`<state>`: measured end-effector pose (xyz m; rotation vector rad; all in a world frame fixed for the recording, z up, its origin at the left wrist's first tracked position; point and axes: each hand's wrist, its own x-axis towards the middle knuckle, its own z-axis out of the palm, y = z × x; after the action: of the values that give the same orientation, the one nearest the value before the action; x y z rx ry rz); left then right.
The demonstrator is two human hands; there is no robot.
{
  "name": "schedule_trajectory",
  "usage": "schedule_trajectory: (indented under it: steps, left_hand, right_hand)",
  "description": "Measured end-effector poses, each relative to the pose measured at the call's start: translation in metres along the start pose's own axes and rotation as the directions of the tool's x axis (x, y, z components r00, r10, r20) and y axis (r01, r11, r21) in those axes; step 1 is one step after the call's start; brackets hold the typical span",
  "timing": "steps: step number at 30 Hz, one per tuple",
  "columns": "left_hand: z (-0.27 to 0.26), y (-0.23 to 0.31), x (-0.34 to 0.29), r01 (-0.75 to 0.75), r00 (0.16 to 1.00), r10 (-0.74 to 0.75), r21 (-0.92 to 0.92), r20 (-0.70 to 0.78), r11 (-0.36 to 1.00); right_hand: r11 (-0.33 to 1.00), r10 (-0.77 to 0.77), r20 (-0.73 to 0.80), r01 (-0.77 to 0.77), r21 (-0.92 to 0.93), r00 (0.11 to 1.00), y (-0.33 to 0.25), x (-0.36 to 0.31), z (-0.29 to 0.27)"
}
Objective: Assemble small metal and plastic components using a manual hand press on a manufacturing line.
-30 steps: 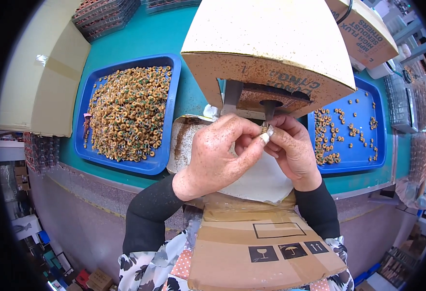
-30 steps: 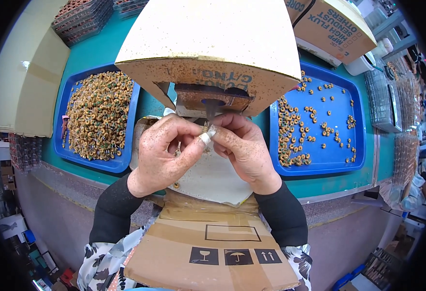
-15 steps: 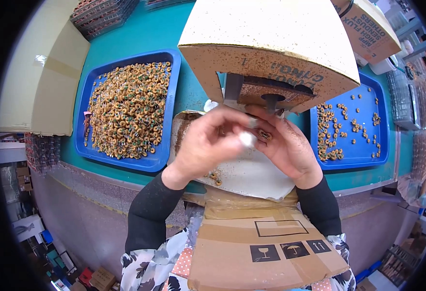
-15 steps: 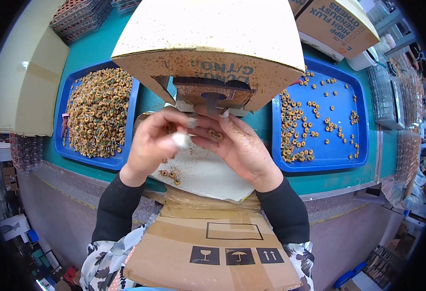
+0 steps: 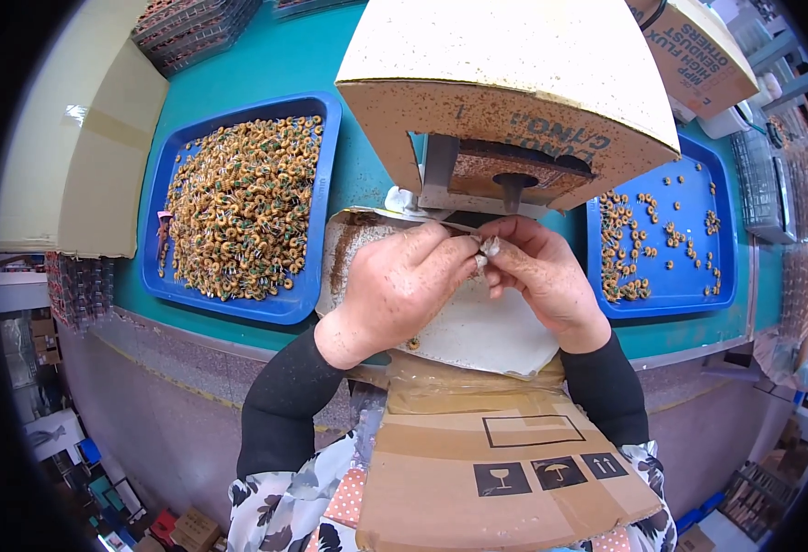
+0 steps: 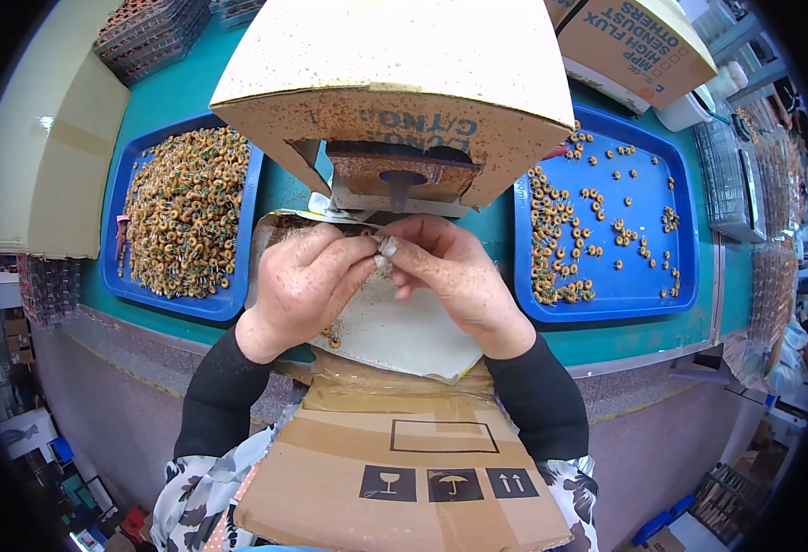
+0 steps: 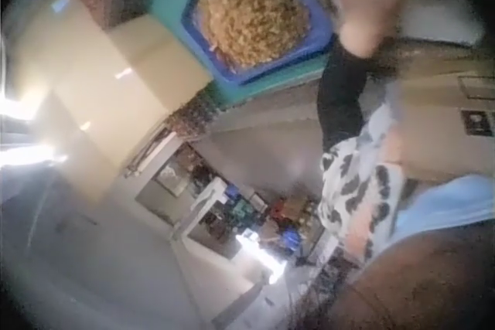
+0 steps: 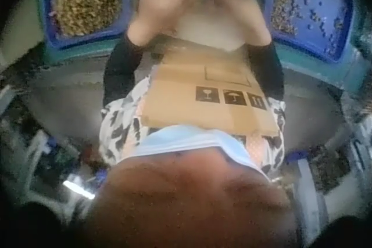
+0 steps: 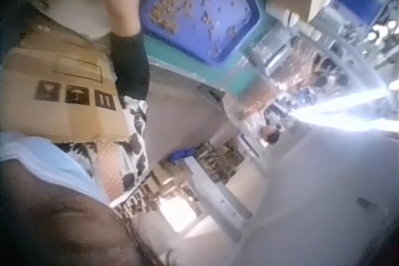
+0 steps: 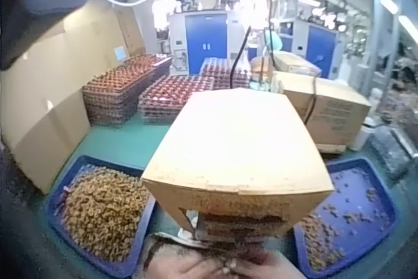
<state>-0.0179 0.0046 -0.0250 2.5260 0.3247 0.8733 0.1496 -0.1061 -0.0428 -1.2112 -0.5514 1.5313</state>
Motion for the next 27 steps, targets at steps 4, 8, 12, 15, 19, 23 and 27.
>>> schedule_trajectory:
  steps: [4,8,12,15,19,23,27]
  left_hand:
    - [-0.001,-0.001,0.000,-0.039,0.998,0.045,0.093,-0.054,0.995]
    - [-0.003,-0.002,-0.001,-0.026,0.996,0.029,0.040,-0.083,0.999]
    - [0.005,0.000,-0.003,0.042,0.995,-0.048,-0.069,-0.089,0.997]
    - [-0.002,-0.002,0.000,0.270,0.963,-0.269,-0.197,0.033,0.942]
    - [0.000,-0.003,-0.001,0.406,0.914,-0.377,-0.363,0.152,0.838]
    - [0.002,0.002,0.000,0.384,0.923,-0.365,-0.332,0.121,0.862]
    - [0.000,0.008,0.001,0.309,0.950,-0.308,-0.328,0.057,0.893]
  right_hand:
    - [0.995,-0.075,-0.066,0.079,0.058,0.995,0.001,0.000,0.005]
    - [0.979,-0.040,-0.117,0.062,0.196,0.992,-0.008,-0.003,0.021]
    - [0.975,-0.038,-0.020,0.042,0.218,0.999,-0.003,-0.002,0.011]
    - [0.978,-0.063,-0.063,0.074,0.193,0.996,-0.003,-0.003,0.009]
    - [0.988,-0.124,-0.056,0.129,0.087,0.991,-0.003,-0.003,0.011]
    - [0.969,-0.243,-0.063,0.245,0.016,0.968,0.001,-0.002,0.009]
    - [0.975,-0.204,-0.103,0.212,0.074,0.974,-0.004,-0.006,0.014]
